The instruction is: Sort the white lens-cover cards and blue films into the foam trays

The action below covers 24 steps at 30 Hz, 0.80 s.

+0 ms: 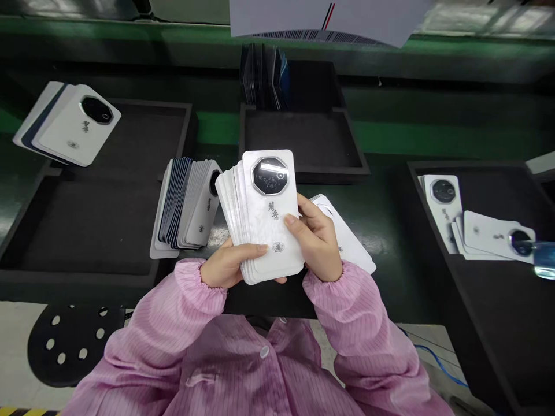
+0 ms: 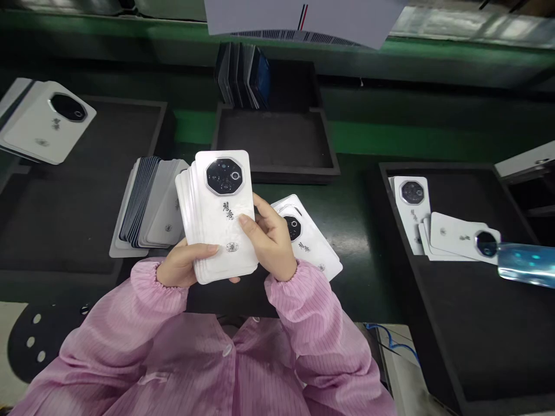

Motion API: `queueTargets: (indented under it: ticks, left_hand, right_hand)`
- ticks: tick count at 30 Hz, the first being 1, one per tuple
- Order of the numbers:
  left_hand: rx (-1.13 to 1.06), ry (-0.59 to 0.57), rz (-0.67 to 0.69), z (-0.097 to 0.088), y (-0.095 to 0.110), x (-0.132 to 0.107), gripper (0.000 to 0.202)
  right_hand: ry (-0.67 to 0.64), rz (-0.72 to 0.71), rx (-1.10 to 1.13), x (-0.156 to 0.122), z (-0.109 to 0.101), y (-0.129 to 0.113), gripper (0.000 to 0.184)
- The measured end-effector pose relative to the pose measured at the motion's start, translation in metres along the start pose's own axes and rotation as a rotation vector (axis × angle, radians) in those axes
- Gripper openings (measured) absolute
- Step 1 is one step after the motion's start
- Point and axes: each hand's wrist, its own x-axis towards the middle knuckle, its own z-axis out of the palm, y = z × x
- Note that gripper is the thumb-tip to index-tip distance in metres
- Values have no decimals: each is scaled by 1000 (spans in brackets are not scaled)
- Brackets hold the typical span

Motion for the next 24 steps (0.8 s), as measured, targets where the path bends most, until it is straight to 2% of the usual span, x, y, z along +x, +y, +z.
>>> queueTargets:
  ticks: [4, 10, 17, 24]
  left_hand:
    - [50, 24, -4, -1, -1, -1, 43]
    - [151, 112, 57, 0, -5, -2, 40]
    - [266, 131, 130, -7, -7, -6, 35]
    - [436, 145, 175, -10, -8, -10, 26]
  right_hand:
    - [36, -29, 39, 1, -3, 2, 32]
    - [44, 55, 42, 3, -6, 2, 21]
    - [69, 104, 139, 4, -7, 3, 19]
    - [20, 130, 139, 0, -4, 4, 16]
